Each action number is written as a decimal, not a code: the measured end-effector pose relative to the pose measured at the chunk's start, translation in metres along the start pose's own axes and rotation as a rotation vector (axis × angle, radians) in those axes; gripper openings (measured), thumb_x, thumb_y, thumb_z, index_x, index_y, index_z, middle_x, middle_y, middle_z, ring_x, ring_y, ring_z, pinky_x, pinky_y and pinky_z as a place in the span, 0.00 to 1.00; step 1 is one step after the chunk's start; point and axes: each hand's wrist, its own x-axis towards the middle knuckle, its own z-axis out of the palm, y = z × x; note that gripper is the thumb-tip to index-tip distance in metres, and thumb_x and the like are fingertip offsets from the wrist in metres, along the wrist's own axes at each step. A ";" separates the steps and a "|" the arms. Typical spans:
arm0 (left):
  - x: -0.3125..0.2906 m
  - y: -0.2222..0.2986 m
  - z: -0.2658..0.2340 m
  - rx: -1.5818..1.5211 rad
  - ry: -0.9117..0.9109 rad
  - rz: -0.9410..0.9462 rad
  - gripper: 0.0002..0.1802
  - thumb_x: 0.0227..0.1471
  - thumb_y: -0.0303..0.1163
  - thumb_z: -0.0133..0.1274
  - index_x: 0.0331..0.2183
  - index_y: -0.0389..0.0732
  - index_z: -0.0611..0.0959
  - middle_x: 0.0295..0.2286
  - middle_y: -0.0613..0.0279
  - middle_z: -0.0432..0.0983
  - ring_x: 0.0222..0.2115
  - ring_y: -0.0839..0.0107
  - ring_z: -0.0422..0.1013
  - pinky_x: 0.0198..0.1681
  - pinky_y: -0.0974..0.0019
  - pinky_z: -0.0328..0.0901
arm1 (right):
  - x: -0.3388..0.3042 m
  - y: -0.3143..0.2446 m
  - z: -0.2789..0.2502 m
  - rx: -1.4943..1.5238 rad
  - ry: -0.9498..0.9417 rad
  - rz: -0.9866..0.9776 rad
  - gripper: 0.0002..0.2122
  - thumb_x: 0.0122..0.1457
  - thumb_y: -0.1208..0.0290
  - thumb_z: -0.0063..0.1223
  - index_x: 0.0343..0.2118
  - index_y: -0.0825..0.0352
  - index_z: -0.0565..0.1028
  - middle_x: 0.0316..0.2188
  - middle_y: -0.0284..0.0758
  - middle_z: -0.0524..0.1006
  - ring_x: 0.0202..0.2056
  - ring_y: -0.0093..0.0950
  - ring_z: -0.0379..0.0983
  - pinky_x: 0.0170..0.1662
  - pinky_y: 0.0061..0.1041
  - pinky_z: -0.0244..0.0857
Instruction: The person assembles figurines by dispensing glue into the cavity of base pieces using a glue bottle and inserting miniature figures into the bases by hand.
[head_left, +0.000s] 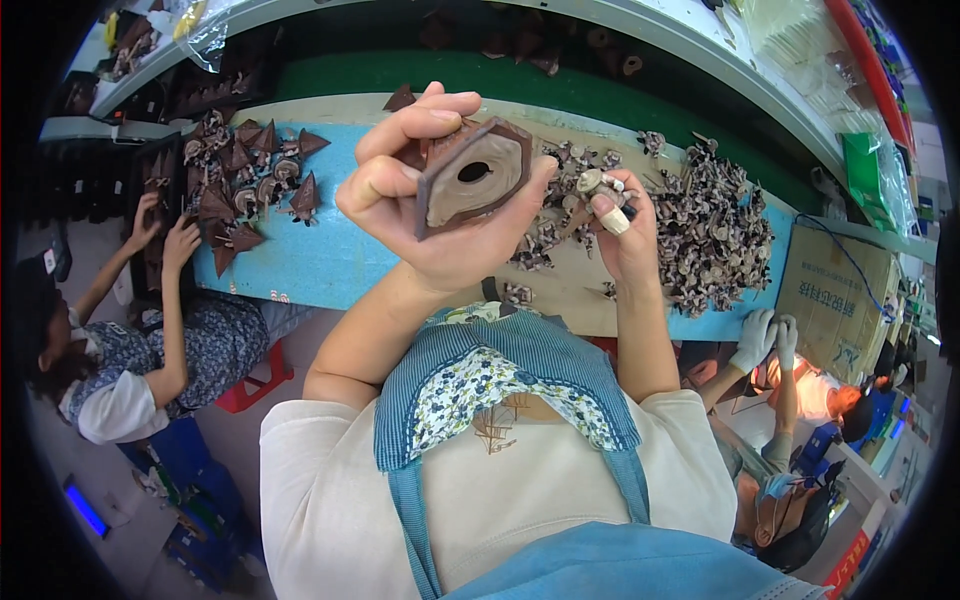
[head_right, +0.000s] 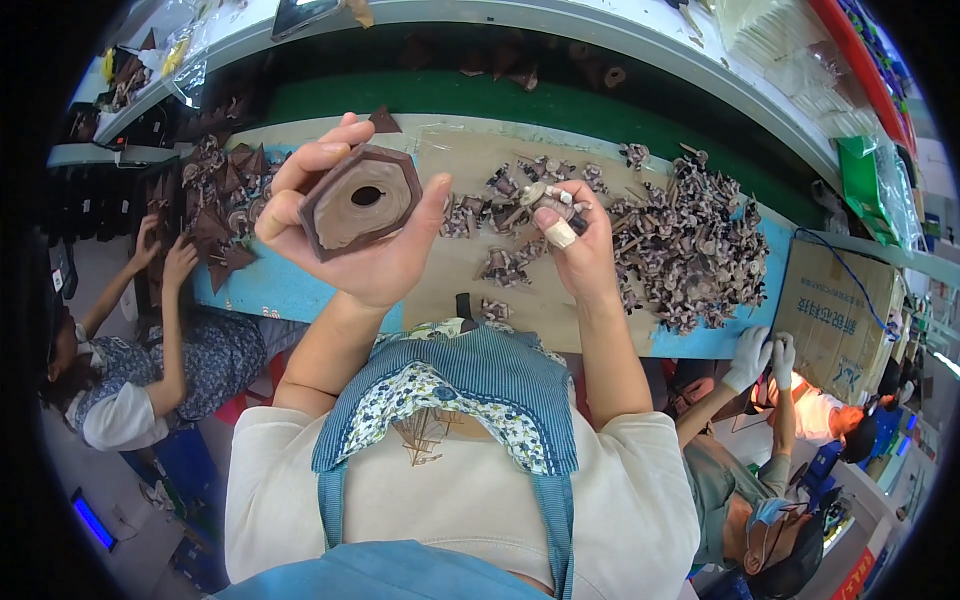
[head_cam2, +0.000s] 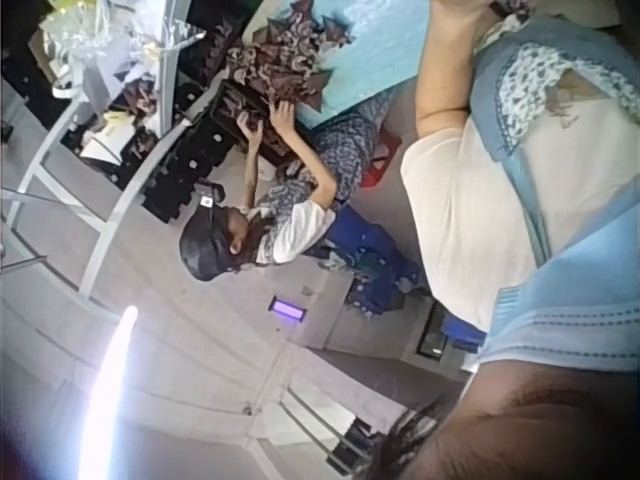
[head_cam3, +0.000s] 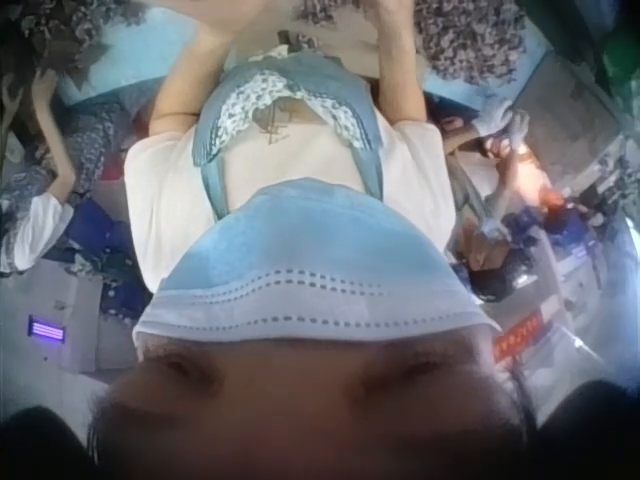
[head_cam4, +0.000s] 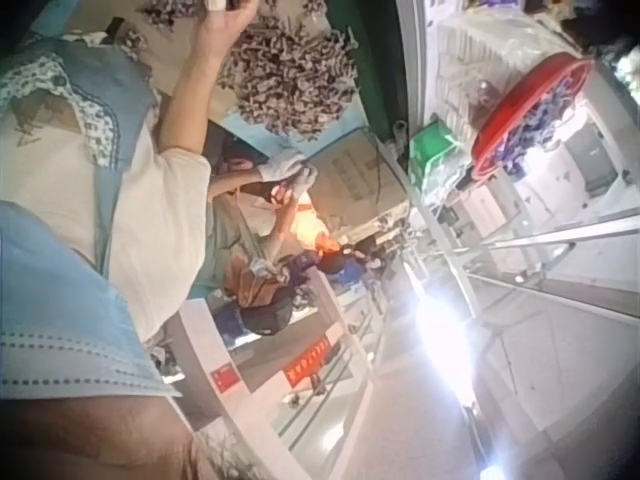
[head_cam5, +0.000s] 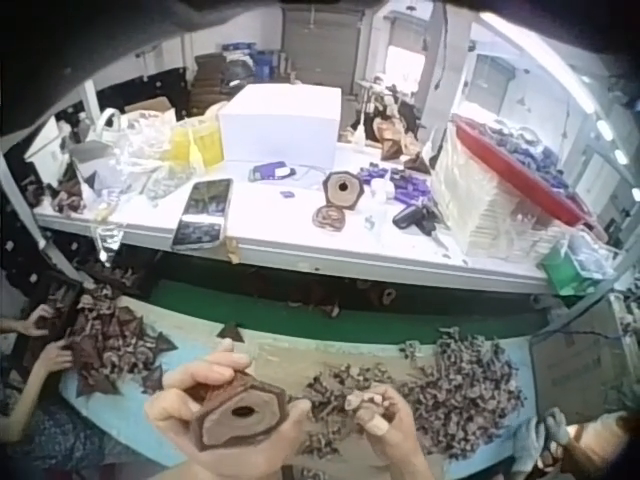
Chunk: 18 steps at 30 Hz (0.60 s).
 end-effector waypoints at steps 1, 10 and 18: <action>-0.001 0.001 0.000 -0.112 0.006 -0.084 0.40 0.31 0.19 0.68 0.38 0.44 0.55 0.42 0.51 0.63 0.44 0.61 0.68 0.53 0.54 0.60 | 0.000 -0.006 0.004 -0.003 0.002 -0.002 0.12 0.52 0.74 0.59 0.36 0.67 0.69 0.30 0.29 0.72 0.28 0.17 0.67 0.32 0.18 0.65; -0.020 0.025 -0.033 -0.727 -0.226 -1.171 0.48 0.35 0.20 0.65 0.54 0.36 0.54 0.47 0.52 0.63 0.48 0.66 0.66 0.48 0.64 0.64 | -0.007 -0.035 0.024 0.004 -0.269 -0.030 0.18 0.50 0.67 0.62 0.39 0.69 0.66 0.33 0.38 0.69 0.32 0.27 0.69 0.35 0.25 0.65; -0.031 0.027 -0.022 -0.407 -0.397 -0.849 0.31 0.33 0.21 0.69 0.41 0.35 0.71 0.37 0.60 0.74 0.39 0.74 0.72 0.43 0.69 0.67 | -0.027 -0.034 0.046 0.062 -0.246 0.162 0.14 0.55 0.70 0.56 0.42 0.67 0.66 0.35 0.30 0.70 0.34 0.17 0.66 0.37 0.19 0.63</action>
